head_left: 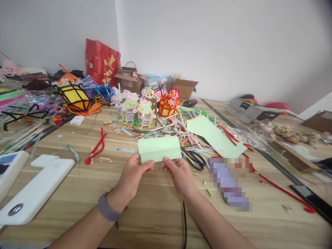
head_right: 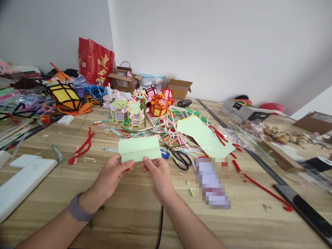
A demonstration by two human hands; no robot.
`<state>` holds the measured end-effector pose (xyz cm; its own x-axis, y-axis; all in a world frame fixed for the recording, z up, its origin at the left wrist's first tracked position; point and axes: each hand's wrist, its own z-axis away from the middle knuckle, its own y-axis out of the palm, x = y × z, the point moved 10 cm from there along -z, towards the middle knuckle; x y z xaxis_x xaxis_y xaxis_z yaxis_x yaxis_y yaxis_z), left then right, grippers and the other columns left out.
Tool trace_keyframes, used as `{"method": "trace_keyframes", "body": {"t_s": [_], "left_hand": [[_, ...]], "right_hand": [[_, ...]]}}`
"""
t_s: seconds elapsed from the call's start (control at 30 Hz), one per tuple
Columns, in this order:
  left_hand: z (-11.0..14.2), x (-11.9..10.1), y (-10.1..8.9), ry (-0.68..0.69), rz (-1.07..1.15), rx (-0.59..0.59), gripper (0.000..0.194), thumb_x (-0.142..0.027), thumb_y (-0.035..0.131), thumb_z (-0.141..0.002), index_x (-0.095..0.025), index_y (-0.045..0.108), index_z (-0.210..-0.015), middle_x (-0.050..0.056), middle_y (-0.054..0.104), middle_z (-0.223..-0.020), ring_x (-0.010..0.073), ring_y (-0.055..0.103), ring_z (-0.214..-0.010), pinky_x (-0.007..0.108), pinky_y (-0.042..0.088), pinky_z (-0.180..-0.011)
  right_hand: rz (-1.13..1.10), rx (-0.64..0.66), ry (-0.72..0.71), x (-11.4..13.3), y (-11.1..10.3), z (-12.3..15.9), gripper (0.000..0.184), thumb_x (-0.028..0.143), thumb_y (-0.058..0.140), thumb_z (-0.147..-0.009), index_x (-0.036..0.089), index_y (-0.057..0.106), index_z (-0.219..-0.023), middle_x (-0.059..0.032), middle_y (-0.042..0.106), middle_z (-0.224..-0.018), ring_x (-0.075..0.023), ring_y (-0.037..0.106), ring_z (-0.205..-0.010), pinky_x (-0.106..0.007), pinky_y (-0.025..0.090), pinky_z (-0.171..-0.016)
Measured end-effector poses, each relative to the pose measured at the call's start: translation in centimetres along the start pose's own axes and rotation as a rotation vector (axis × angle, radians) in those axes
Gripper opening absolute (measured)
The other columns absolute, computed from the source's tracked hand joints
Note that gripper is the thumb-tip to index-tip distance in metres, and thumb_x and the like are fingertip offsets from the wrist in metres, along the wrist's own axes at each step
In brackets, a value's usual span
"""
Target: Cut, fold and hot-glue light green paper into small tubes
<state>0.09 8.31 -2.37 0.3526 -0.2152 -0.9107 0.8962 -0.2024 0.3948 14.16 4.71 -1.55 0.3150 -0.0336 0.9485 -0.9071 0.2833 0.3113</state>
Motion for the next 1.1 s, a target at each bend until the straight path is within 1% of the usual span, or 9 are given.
{"method": "trace_keyframes", "body": {"t_s": [0.2, 0.3, 0.37, 0.47, 0.57, 0.7, 0.83, 0.97, 1.1], "left_hand": [[0.0, -0.1, -0.2, -0.041, -0.066, 0.003, 0.049, -0.027, 0.082, -0.057, -0.012, 0.061, -0.099, -0.003, 0.065, -0.064, 0.0071, 0.049, -0.051, 0.020, 0.034, -0.047], [-0.2, -0.9, -1.6, -0.009, -0.076, -0.082, 0.068, -0.028, 0.082, -0.057, -0.012, 0.053, -0.116, -0.003, 0.065, -0.063, 0.0096, 0.052, -0.052, 0.020, 0.033, -0.048], [-0.3, -1.6, -2.6, 0.044, -0.077, -0.142, 0.072, -0.029, 0.081, -0.058, -0.012, 0.050, -0.120, -0.004, 0.064, -0.062, 0.0105, 0.052, -0.054, 0.021, 0.035, -0.050], [-0.2, -2.7, -2.9, 0.158, -0.139, -0.160, 0.052, -0.033, 0.077, -0.064, -0.014, 0.058, -0.109, -0.005, 0.059, -0.062, 0.0115, 0.052, -0.059, 0.024, 0.041, -0.058], [0.0, -3.2, -1.9, 0.234, -0.313, -0.096, 0.036, -0.038, 0.071, -0.072, -0.017, 0.068, -0.101, 0.000, 0.063, -0.076, 0.0150, 0.057, -0.072, 0.028, 0.044, -0.069], [0.9, -4.8, -0.8, 0.411, -0.585, -0.094, 0.028, -0.037, 0.074, -0.071, -0.022, 0.074, -0.094, 0.004, 0.064, -0.090, 0.0197, 0.056, -0.081, 0.031, 0.043, -0.073], [1.4, -5.7, -0.7, 0.519, -0.653, -0.114, 0.013, -0.033, 0.075, -0.068, -0.023, 0.073, -0.077, 0.004, 0.062, -0.087, 0.0236, 0.056, -0.090, 0.034, 0.042, -0.084], [1.6, -5.8, -0.6, 0.533, -0.607, -0.076, 0.019, -0.026, 0.069, -0.073, -0.023, 0.072, -0.091, 0.005, 0.063, -0.097, 0.0238, 0.055, -0.101, 0.034, 0.040, -0.092], [1.4, -5.4, -0.7, 0.487, -0.529, -0.051, 0.023, -0.024, 0.057, -0.082, -0.022, 0.069, -0.103, 0.005, 0.063, -0.105, 0.0220, 0.055, -0.102, 0.031, 0.040, -0.090]], "right_hand": [[-0.010, -0.011, 0.008, 0.6, -0.7, -0.2, 0.036, 0.046, 0.087, -0.054, 0.016, 0.067, -0.058, -0.0014, 0.065, -0.055, -0.0086, 0.049, -0.047, -0.023, 0.040, -0.051], [-0.095, -0.081, 0.036, 0.9, -2.2, -0.8, 0.037, 0.043, 0.090, -0.049, 0.015, 0.065, -0.053, -0.0017, 0.065, -0.053, -0.0062, 0.047, -0.045, -0.020, 0.037, -0.045], [-0.173, -0.125, 0.047, 1.3, -3.1, -1.2, 0.037, 0.039, 0.092, -0.046, 0.014, 0.065, -0.053, -0.0007, 0.064, -0.053, -0.0051, 0.047, -0.044, -0.018, 0.038, -0.043], [-0.258, -0.141, 0.072, 1.4, -3.8, -1.6, 0.036, 0.033, 0.094, -0.044, 0.015, 0.065, -0.055, 0.0016, 0.063, -0.053, -0.0042, 0.047, -0.044, -0.016, 0.040, -0.042], [-0.271, -0.093, 0.112, 1.0, -3.3, -1.6, 0.034, 0.032, 0.093, -0.048, 0.014, 0.064, -0.057, 0.0022, 0.062, -0.053, -0.0034, 0.047, -0.044, -0.014, 0.043, -0.043], [-0.271, -0.037, 0.159, 0.0, -2.1, -1.1, 0.034, 0.032, 0.092, -0.052, 0.014, 0.063, -0.057, 0.0022, 0.063, -0.054, -0.0032, 0.046, -0.043, -0.014, 0.042, -0.042], [-0.275, -0.021, 0.198, -0.7, -1.2, -0.6, 0.036, 0.032, 0.092, -0.051, 0.015, 0.061, -0.056, 0.0019, 0.063, -0.054, -0.0033, 0.046, -0.041, -0.015, 0.040, -0.042], [-0.241, -0.024, 0.190, -0.6, -1.2, -0.6, 0.036, 0.034, 0.092, -0.051, 0.015, 0.062, -0.056, 0.0011, 0.064, -0.054, -0.0042, 0.046, -0.042, -0.017, 0.038, -0.042], [-0.146, -0.029, 0.161, -0.3, -1.3, -0.6, 0.038, 0.039, 0.091, -0.049, 0.014, 0.063, -0.055, 0.0007, 0.063, -0.053, -0.0044, 0.043, -0.042, -0.019, 0.034, -0.043]]}}
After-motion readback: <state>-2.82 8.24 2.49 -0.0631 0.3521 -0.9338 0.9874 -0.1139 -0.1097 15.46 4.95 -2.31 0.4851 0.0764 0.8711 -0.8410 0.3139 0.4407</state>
